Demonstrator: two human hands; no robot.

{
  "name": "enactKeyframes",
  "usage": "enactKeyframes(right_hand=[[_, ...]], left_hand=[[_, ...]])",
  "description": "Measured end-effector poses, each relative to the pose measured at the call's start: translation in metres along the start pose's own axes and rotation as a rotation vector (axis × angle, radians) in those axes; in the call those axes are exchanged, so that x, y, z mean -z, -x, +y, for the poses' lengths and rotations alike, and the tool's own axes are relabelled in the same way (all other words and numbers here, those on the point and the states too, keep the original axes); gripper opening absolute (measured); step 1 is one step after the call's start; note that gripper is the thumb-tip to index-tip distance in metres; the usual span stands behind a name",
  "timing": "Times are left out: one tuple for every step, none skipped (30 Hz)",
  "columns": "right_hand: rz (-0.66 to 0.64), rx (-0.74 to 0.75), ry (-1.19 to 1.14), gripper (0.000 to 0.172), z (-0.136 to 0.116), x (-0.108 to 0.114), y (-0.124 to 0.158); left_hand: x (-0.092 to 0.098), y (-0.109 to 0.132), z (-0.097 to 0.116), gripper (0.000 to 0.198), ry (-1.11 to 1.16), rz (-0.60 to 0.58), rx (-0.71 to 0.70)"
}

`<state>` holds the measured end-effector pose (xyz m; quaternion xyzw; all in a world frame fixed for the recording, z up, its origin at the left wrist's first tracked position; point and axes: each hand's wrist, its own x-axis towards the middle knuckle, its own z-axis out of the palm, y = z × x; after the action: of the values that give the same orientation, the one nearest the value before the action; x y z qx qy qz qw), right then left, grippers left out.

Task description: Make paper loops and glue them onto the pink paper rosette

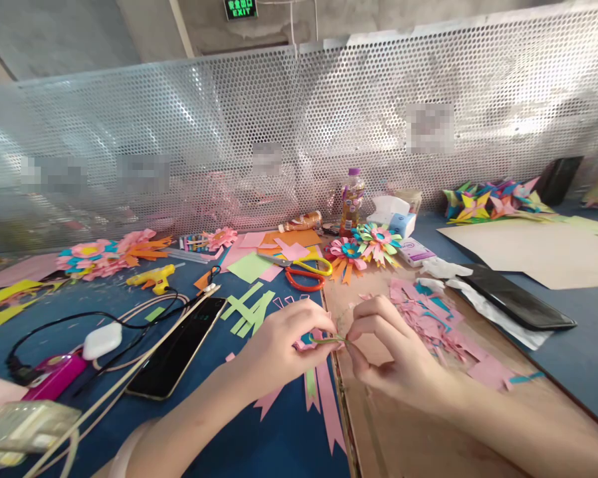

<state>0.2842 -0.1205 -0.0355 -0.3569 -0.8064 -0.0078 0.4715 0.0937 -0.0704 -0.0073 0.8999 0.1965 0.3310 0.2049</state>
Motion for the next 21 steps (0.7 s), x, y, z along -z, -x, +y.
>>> enactKeyframes(right_hand=[[0.0,0.002,0.002,0.023,-0.0004,0.0002,-0.0002],[-0.001,0.002,0.005,0.023,-0.0008,0.0004,-0.0003],[0.0,0.004,0.01,0.023,-0.001,0.0006,-0.0003],[-0.001,0.005,0.015,0.023,-0.0011,0.0007,-0.0002],[-0.003,0.003,0.02,0.023,-0.001,0.0006,-0.0001],[-0.009,0.002,0.022,0.023,-0.0008,0.0005,0.0001],[-0.013,0.001,0.023,0.024,-0.0004,0.0003,0.0003],[-0.015,-0.001,0.023,0.024,0.0,0.0001,0.0005],[-0.018,-0.002,0.021,0.024,0.0004,-0.0001,0.0007],[-0.021,-0.005,0.02,0.024,0.0008,-0.0002,0.001],[-0.019,-0.009,0.018,0.023,0.0011,-0.0003,0.0012],[-0.019,-0.018,0.014,0.023,0.0013,-0.0003,0.0015],[-0.021,-0.027,0.009,0.023,0.0015,-0.0003,0.0017],[-0.025,-0.033,0.003,0.023,0.0016,-0.0002,0.0018],[-0.027,-0.035,-0.002,0.023,0.0017,-0.0001,0.0019],[-0.029,-0.034,-0.005,0.023,0.0017,0.0001,0.0019],[-0.031,-0.029,-0.006,0.023,0.0017,0.0002,0.0018],[-0.03,-0.02,-0.002,0.022,0.0017,0.0003,0.0017],[-0.026,-0.01,0.003,0.022,0.0018,0.0005,0.0014],[-0.023,-0.004,0.008,0.022,0.0018,0.0006,0.0011],[-0.022,0.001,0.011,0.022,0.002,0.0008,0.0008]], left_hand=[[0.0,0.0003,0.0001,0.004,0.0,-0.002,-0.002],[0.0,0.0006,0.0002,0.004,0.0,-0.003,-0.002],[0.0002,0.0008,0.0003,0.004,0.001,-0.004,-0.003],[0.0004,0.0009,0.0004,0.005,0.003,-0.003,-0.004],[0.0006,0.0009,0.0005,0.005,0.003,0.0,-0.006],[0.0007,0.0008,0.0006,0.005,0.002,0.003,-0.008],[0.0008,0.0008,0.0006,0.005,0.0,0.006,-0.009],[0.0008,0.0007,0.0006,0.005,-0.003,0.007,-0.008],[0.0006,0.0007,0.0005,0.005,-0.007,0.007,-0.007],[0.0004,0.0008,0.0004,0.006,-0.01,0.006,-0.008],[0.0,0.001,0.0003,0.006,-0.011,0.007,-0.011],[-0.0003,0.0012,0.0001,0.006,-0.012,0.009,-0.018],[-0.0006,0.0014,-0.0001,0.006,-0.011,0.013,-0.025],[-0.0008,0.0016,-0.0003,0.006,-0.011,0.015,-0.031],[-0.0009,0.0018,-0.0005,0.006,-0.012,0.017,-0.036],[-0.0009,0.0018,-0.0007,0.006,-0.016,0.021,-0.038],[-0.0008,0.0018,-0.0009,0.006,-0.021,0.026,-0.039],[-0.0006,0.0017,-0.0011,0.006,-0.026,0.028,-0.039],[-0.0004,0.0016,-0.0012,0.007,-0.031,0.031,-0.039],[-0.0002,0.0015,-0.0014,0.007,-0.036,0.032,-0.04],[-0.0001,0.0015,-0.0015,0.007,-0.039,0.034,-0.042]])
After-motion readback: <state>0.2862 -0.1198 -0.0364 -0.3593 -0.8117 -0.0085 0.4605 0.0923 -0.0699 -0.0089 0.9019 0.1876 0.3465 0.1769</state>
